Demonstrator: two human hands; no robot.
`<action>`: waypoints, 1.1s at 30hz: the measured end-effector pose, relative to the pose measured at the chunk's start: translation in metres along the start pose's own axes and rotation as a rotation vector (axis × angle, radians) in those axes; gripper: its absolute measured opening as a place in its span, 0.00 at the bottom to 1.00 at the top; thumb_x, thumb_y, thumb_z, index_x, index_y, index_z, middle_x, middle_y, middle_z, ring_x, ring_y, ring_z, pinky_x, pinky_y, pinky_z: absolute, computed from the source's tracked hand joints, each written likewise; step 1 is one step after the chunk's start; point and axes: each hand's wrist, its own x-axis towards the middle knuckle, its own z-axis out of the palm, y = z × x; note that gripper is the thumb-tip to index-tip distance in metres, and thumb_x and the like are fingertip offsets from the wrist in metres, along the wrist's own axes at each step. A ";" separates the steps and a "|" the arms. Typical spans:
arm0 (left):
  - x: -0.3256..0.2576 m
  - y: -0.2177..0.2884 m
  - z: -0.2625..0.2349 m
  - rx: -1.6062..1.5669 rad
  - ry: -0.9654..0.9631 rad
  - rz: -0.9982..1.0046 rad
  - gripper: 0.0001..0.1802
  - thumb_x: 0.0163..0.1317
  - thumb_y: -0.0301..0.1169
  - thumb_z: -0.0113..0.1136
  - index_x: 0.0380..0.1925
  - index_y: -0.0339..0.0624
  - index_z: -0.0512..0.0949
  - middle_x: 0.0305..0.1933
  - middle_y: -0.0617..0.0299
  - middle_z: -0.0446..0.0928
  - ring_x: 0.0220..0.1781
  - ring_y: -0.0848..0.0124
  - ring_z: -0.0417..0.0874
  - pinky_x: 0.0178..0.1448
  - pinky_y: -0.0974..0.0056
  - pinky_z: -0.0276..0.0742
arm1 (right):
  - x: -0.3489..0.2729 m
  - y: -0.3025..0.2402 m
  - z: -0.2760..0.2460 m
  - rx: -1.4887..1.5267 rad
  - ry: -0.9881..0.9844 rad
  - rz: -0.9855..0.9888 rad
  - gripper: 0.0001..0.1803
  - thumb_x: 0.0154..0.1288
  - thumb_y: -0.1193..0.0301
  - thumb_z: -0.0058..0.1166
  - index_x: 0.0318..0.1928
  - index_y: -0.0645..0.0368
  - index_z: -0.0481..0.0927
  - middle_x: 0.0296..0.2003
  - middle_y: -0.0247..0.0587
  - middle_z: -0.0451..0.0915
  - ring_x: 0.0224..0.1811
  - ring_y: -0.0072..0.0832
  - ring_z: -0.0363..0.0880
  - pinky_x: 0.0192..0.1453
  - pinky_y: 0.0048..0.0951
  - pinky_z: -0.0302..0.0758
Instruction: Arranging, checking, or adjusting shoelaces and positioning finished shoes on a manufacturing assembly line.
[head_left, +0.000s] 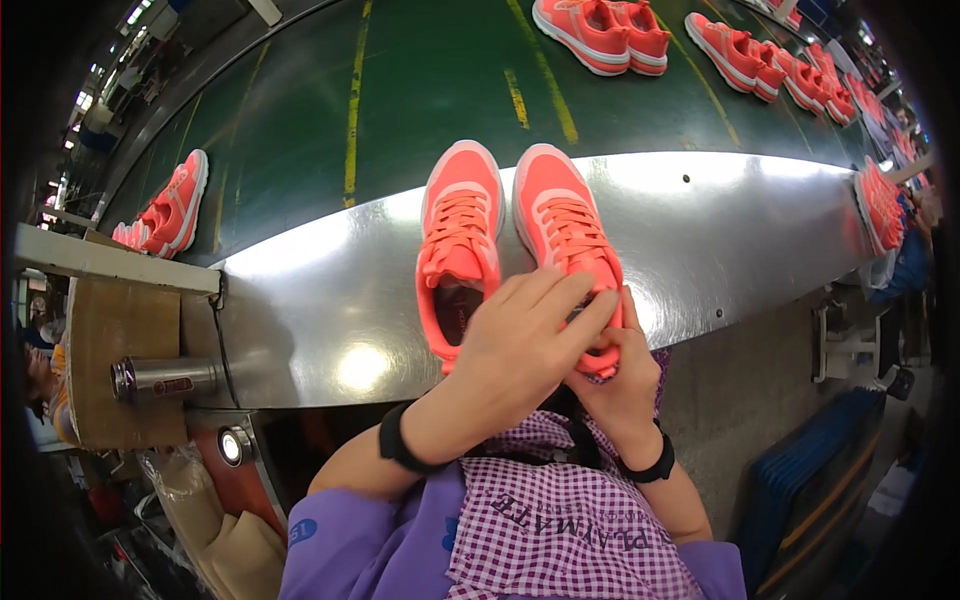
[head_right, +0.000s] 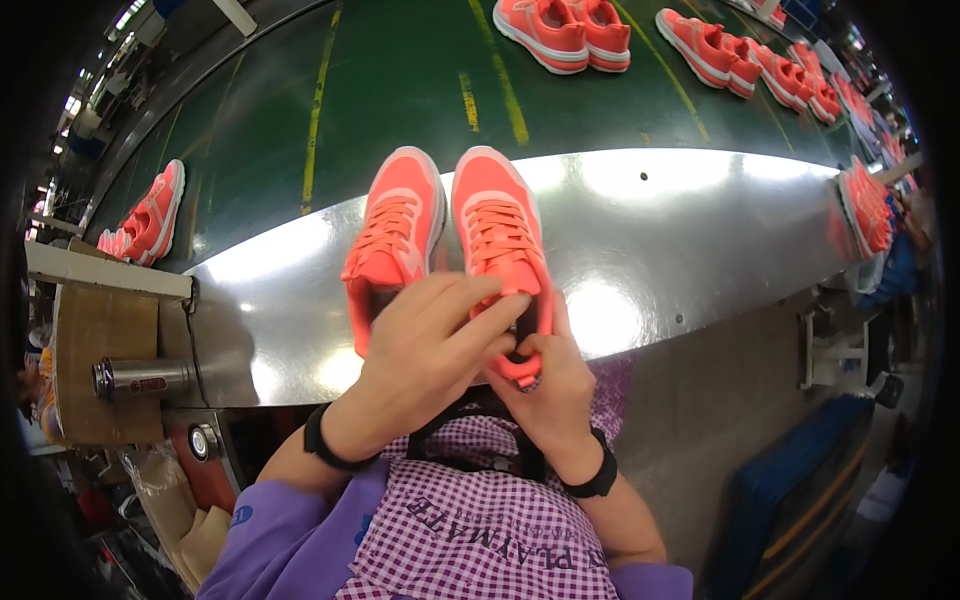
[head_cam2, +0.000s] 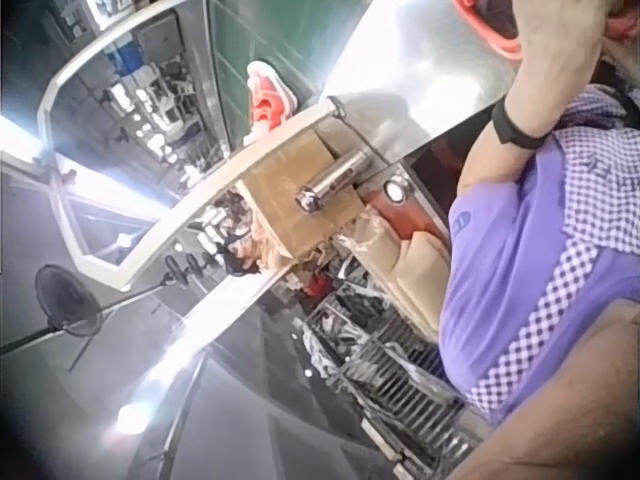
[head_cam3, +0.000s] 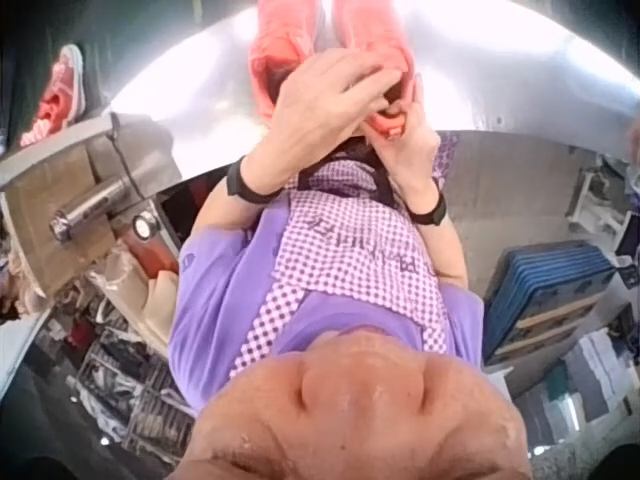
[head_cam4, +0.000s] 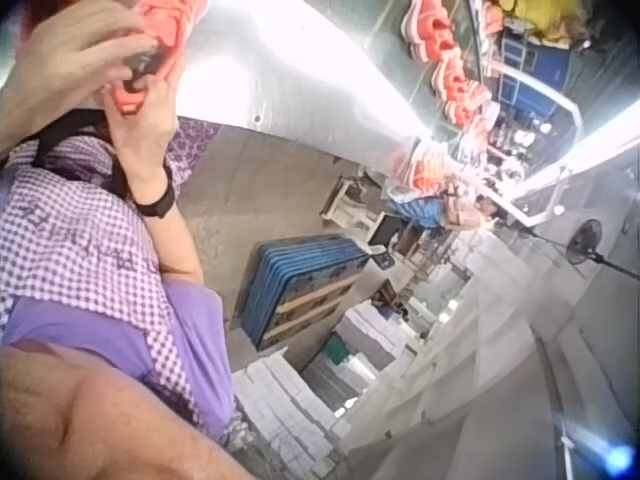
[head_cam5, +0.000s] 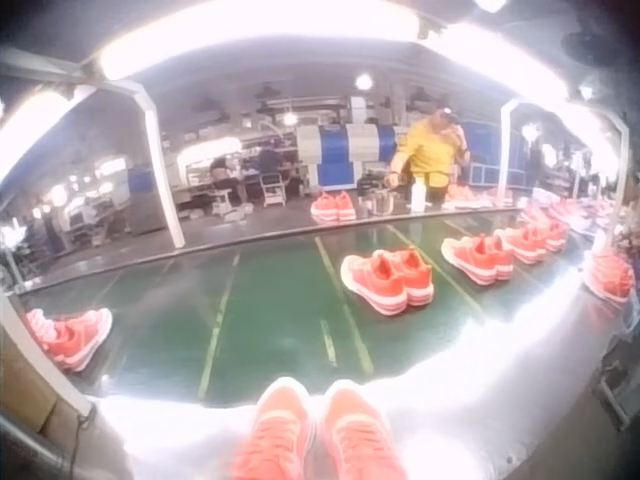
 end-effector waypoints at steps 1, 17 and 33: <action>-0.013 0.002 -0.014 -0.036 0.072 -0.025 0.16 0.44 0.35 0.69 0.33 0.42 0.80 0.38 0.62 0.78 0.40 0.64 0.78 0.44 0.61 0.72 | -0.002 -0.001 -0.002 -0.034 0.070 -0.049 0.26 0.40 0.71 0.76 0.37 0.61 0.73 0.56 0.62 0.73 0.42 0.48 0.83 0.40 0.32 0.80; -0.106 -0.007 -0.055 -0.206 -0.068 -0.162 0.14 0.53 0.34 0.66 0.38 0.39 0.79 0.35 0.60 0.76 0.37 0.65 0.79 0.41 0.63 0.74 | 0.019 -0.051 0.021 0.177 -0.468 0.050 0.37 0.61 0.69 0.61 0.66 0.70 0.60 0.61 0.62 0.68 0.64 0.52 0.68 0.66 0.41 0.66; -0.078 -0.068 -0.050 -0.472 0.002 -0.881 0.08 0.61 0.26 0.64 0.39 0.34 0.79 0.34 0.59 0.81 0.35 0.72 0.82 0.41 0.69 0.77 | 0.045 -0.061 0.042 0.144 -0.533 0.195 0.35 0.60 0.79 0.53 0.68 0.62 0.59 0.47 0.58 0.78 0.49 0.51 0.80 0.51 0.38 0.76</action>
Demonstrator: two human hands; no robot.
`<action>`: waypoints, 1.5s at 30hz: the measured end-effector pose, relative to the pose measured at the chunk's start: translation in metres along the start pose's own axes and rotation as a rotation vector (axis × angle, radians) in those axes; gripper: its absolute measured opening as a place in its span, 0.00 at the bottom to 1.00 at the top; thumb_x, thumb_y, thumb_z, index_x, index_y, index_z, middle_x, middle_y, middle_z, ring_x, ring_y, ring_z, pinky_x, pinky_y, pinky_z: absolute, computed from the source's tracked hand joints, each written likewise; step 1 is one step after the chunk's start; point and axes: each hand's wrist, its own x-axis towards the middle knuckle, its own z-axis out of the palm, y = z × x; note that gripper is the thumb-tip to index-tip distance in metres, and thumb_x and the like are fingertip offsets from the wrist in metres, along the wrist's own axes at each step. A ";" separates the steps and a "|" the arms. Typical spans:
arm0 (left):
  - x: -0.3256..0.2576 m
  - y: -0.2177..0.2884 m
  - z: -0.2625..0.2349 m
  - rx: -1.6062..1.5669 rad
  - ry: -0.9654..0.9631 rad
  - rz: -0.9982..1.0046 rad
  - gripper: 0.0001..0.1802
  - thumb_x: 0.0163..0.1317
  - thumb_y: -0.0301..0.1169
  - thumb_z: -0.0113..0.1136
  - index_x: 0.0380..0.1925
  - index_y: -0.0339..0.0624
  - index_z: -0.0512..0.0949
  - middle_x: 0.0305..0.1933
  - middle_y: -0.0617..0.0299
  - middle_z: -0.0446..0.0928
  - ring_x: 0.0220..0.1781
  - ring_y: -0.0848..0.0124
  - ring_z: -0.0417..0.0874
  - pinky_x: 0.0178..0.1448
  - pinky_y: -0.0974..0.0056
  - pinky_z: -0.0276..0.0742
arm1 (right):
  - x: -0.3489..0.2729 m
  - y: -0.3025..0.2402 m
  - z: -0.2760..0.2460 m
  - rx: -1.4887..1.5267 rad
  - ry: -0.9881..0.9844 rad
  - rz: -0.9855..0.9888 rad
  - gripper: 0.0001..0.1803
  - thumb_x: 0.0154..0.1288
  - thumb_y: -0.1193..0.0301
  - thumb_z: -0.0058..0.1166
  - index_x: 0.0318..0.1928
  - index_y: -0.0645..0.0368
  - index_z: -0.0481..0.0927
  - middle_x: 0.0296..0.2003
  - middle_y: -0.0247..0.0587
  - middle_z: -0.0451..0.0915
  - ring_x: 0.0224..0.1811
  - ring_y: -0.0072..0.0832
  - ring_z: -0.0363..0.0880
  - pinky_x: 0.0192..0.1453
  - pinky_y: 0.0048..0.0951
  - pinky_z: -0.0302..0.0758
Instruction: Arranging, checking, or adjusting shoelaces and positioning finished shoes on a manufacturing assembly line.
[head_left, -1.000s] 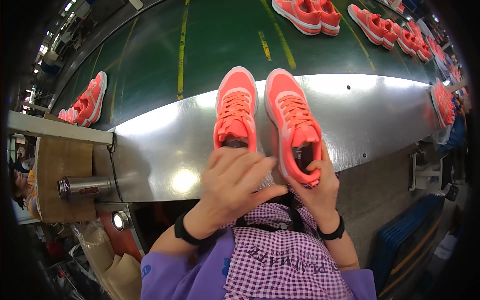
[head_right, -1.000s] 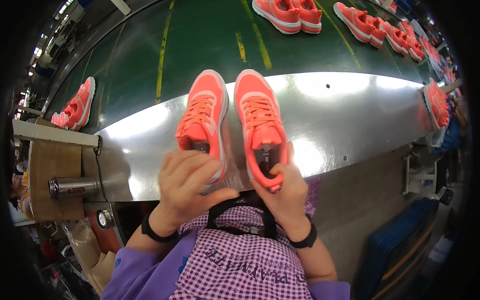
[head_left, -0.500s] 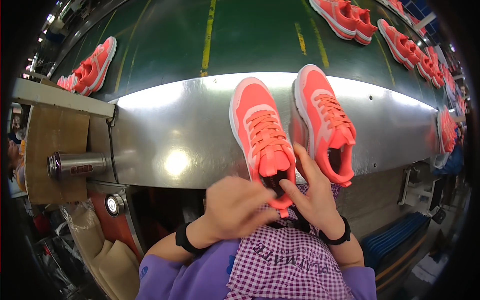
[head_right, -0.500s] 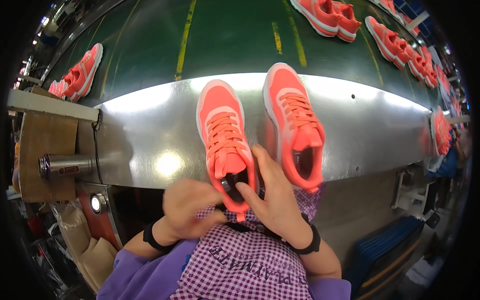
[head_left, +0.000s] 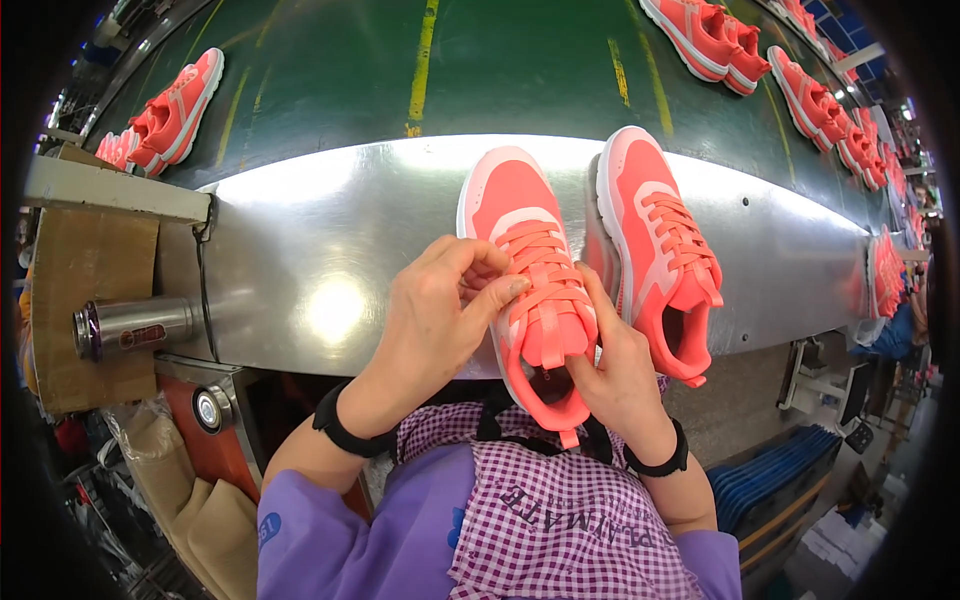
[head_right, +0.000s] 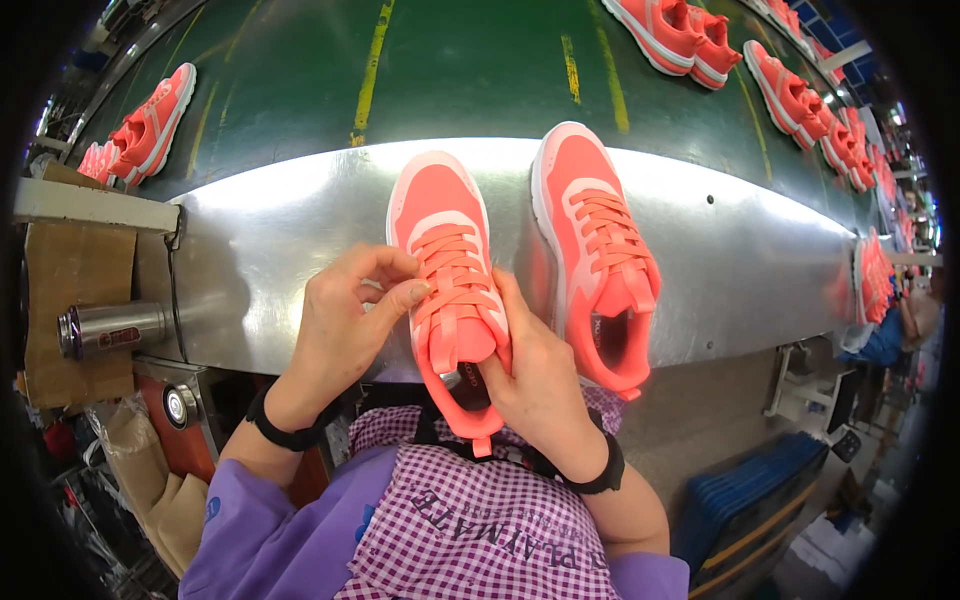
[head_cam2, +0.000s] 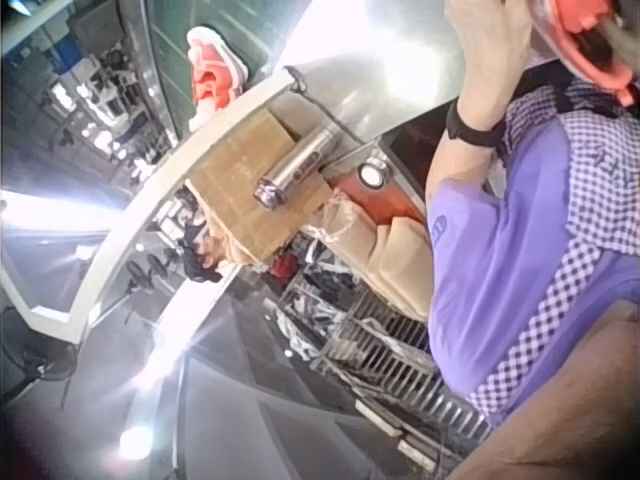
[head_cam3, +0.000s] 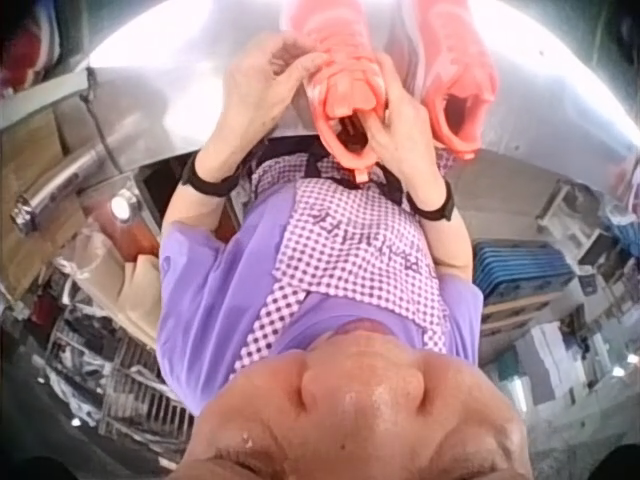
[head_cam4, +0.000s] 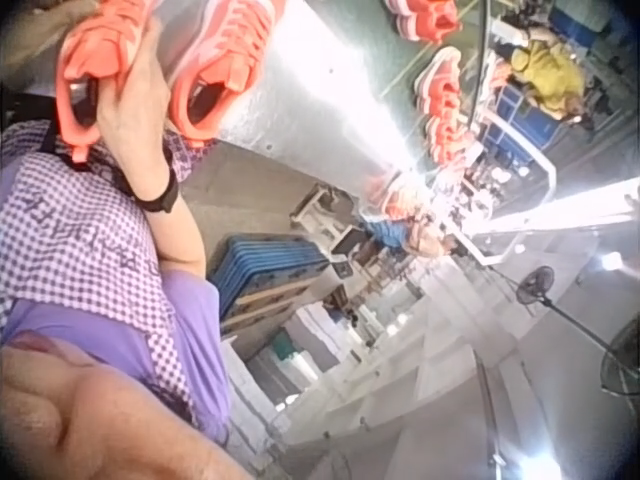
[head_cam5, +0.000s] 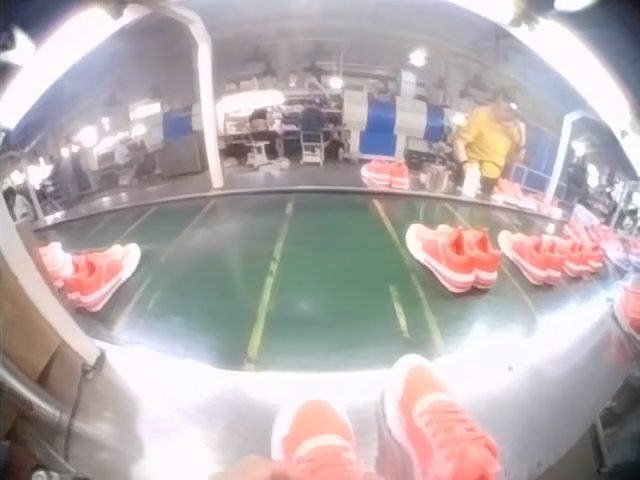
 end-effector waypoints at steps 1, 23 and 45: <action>0.002 0.003 -0.002 -0.002 -0.004 0.000 0.08 0.61 0.26 0.64 0.39 0.34 0.79 0.34 0.59 0.81 0.35 0.72 0.82 0.41 0.69 0.77 | 0.001 0.002 0.000 -0.001 0.001 -0.013 0.35 0.59 0.80 0.53 0.68 0.62 0.59 0.47 0.58 0.78 0.48 0.52 0.80 0.51 0.39 0.76; 0.029 -0.018 -0.023 -0.212 -0.136 -0.109 0.12 0.66 0.35 0.59 0.40 0.35 0.76 0.36 0.63 0.77 0.35 0.75 0.75 0.33 0.71 0.70 | 0.005 0.001 0.003 -0.002 -0.034 0.021 0.35 0.57 0.81 0.51 0.68 0.66 0.61 0.52 0.59 0.78 0.53 0.42 0.81 0.56 0.33 0.74; -0.025 -0.004 0.005 0.065 -0.079 0.170 0.47 0.60 0.59 0.58 0.67 0.33 0.60 0.68 0.40 0.63 0.70 0.47 0.65 0.70 0.52 0.62 | -0.019 0.011 -0.009 0.011 0.084 -0.104 0.32 0.61 0.72 0.57 0.66 0.62 0.64 0.36 0.59 0.79 0.37 0.50 0.81 0.43 0.41 0.76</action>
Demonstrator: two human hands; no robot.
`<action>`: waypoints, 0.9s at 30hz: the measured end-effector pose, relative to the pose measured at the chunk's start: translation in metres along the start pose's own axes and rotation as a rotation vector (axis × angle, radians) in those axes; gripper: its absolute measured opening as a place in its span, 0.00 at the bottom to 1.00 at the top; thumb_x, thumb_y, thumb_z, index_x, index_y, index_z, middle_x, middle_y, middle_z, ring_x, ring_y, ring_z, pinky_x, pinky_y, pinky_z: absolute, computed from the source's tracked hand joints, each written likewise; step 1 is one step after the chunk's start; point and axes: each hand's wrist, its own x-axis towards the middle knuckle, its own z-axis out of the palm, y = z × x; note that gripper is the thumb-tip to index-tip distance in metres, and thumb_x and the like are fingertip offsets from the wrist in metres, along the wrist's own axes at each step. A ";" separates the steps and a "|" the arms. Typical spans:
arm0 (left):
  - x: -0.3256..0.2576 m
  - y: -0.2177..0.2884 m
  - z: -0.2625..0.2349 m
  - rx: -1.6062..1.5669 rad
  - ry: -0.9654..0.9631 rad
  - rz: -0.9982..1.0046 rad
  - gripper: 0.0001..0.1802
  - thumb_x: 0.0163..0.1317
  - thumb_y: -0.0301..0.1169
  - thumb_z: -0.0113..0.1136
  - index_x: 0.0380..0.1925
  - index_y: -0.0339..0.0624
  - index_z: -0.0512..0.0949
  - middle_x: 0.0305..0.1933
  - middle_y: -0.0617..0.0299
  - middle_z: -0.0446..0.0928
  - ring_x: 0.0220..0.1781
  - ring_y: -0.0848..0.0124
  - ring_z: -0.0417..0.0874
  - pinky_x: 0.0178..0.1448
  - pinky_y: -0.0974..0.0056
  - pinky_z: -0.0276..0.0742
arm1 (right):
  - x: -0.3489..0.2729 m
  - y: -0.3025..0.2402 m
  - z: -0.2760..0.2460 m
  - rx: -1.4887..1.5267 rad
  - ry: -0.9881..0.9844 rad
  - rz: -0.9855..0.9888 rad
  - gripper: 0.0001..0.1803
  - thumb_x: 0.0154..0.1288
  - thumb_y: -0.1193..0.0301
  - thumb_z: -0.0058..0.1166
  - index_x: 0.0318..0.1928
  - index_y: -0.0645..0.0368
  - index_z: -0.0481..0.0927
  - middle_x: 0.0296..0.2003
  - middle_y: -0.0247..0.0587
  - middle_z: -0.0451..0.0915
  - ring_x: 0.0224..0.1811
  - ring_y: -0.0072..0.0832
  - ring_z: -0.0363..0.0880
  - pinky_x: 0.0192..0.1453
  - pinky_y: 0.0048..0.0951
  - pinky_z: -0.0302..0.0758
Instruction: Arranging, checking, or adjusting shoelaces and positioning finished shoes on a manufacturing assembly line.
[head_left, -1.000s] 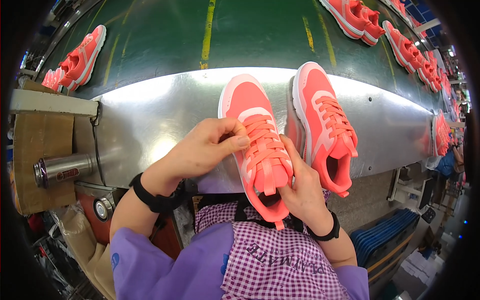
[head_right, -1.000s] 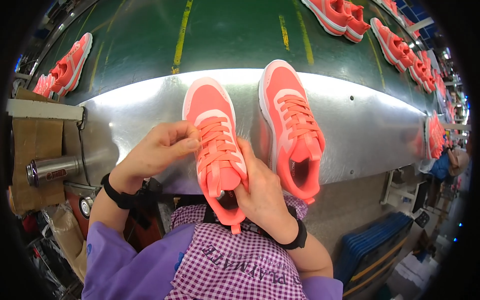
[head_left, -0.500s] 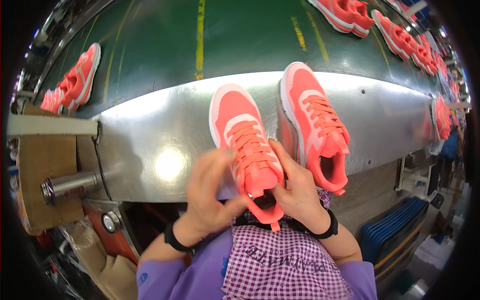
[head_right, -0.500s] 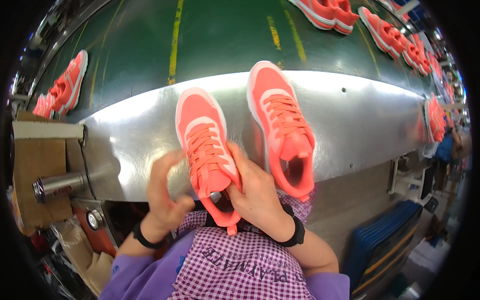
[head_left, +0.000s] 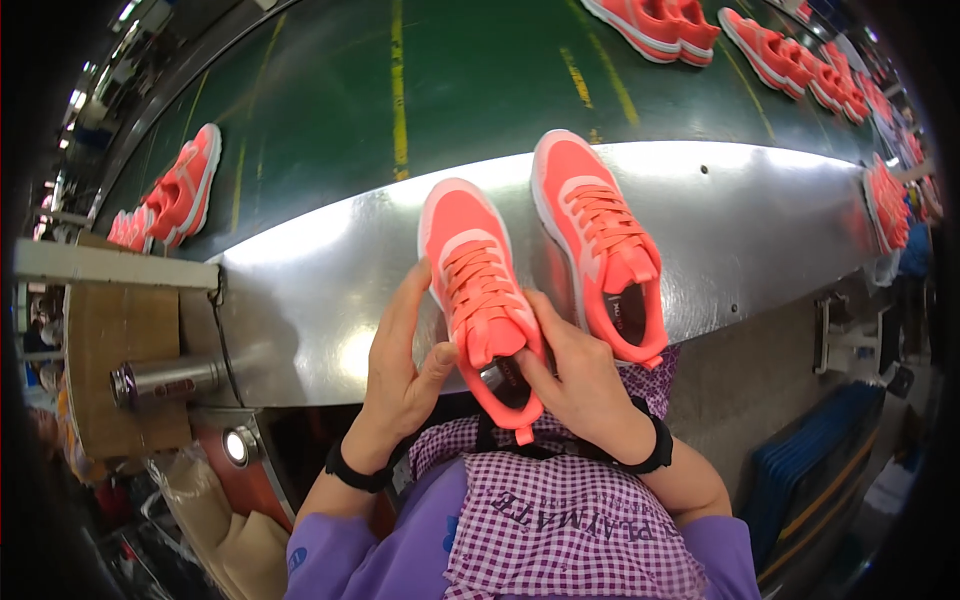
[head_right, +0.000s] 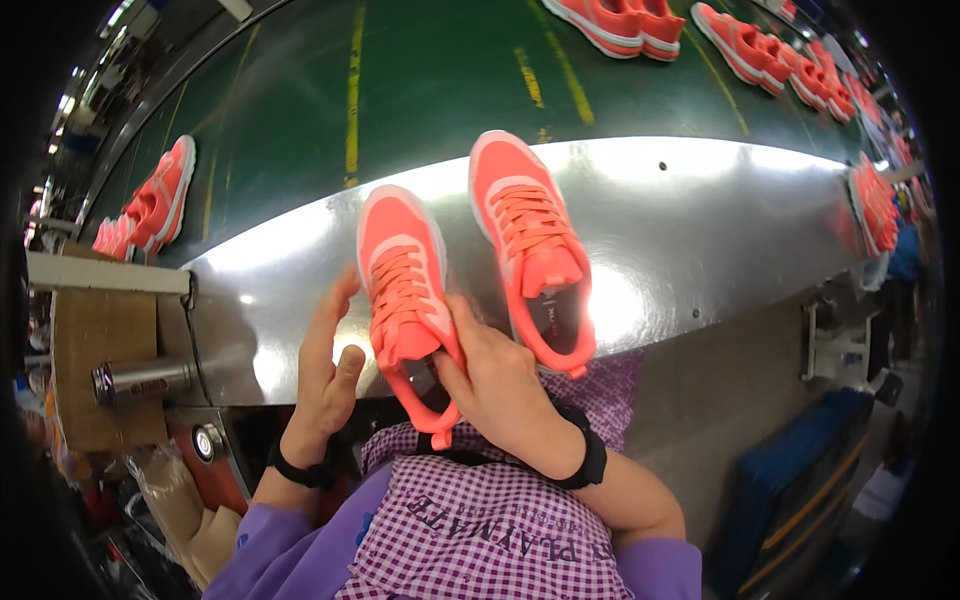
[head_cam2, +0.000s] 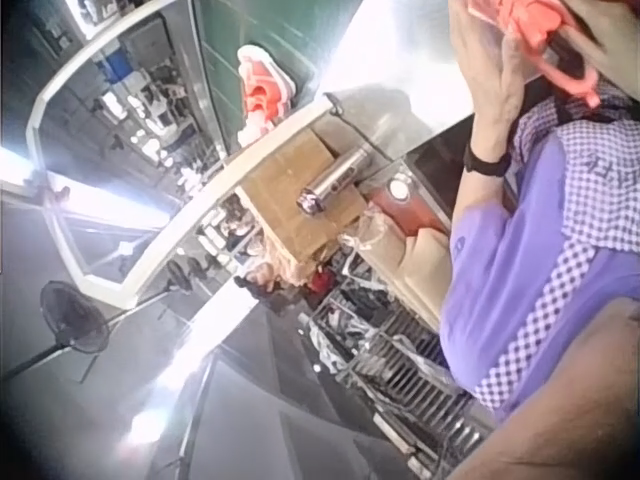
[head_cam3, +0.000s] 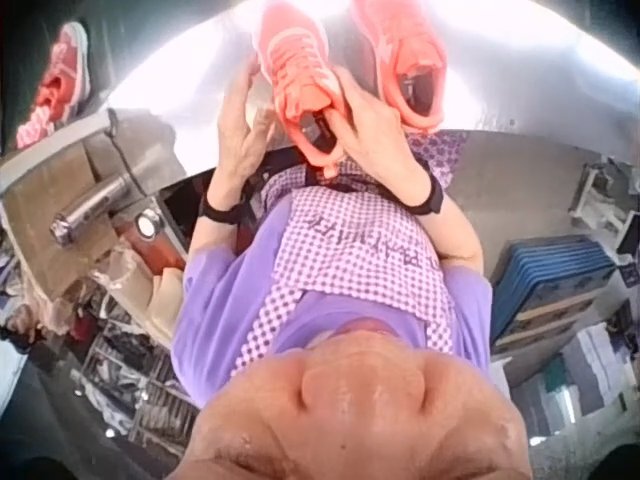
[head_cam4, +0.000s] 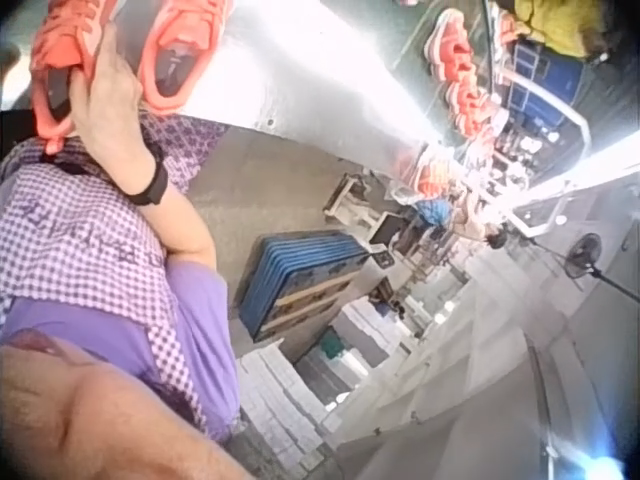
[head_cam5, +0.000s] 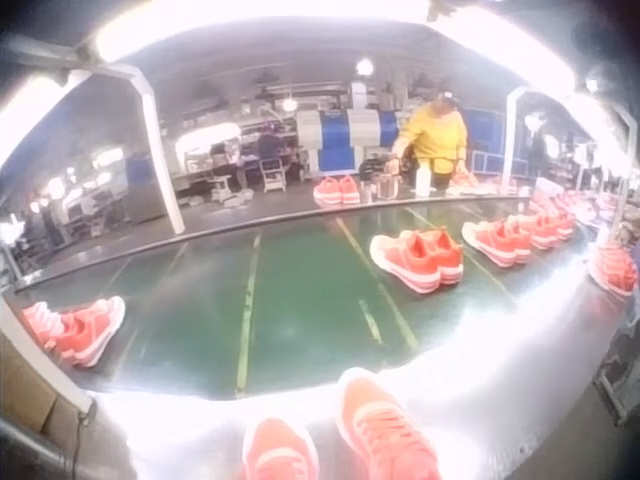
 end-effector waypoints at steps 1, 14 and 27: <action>-0.004 -0.002 0.001 0.005 0.013 -0.009 0.47 0.60 0.59 0.58 0.67 0.33 0.60 0.68 0.40 0.63 0.70 0.47 0.65 0.70 0.52 0.62 | 0.001 -0.001 -0.001 0.031 -0.023 0.040 0.32 0.62 0.72 0.57 0.66 0.62 0.63 0.38 0.60 0.79 0.40 0.49 0.82 0.44 0.40 0.77; -0.028 -0.018 0.019 -0.042 0.106 -0.044 0.46 0.48 0.32 0.73 0.66 0.30 0.59 0.62 0.43 0.67 0.64 0.48 0.69 0.66 0.53 0.67 | 0.029 -0.014 0.001 0.162 0.049 0.038 0.10 0.68 0.74 0.52 0.46 0.63 0.79 0.38 0.46 0.79 0.38 0.34 0.82 0.42 0.29 0.77; -0.026 -0.011 0.016 0.072 0.102 -0.012 0.48 0.46 0.28 0.73 0.66 0.29 0.58 0.65 0.41 0.63 0.65 0.47 0.65 0.67 0.51 0.64 | 0.056 0.002 0.018 0.307 -0.103 0.177 0.09 0.64 0.70 0.60 0.36 0.65 0.78 0.28 0.32 0.76 0.28 0.17 0.72 0.34 0.21 0.71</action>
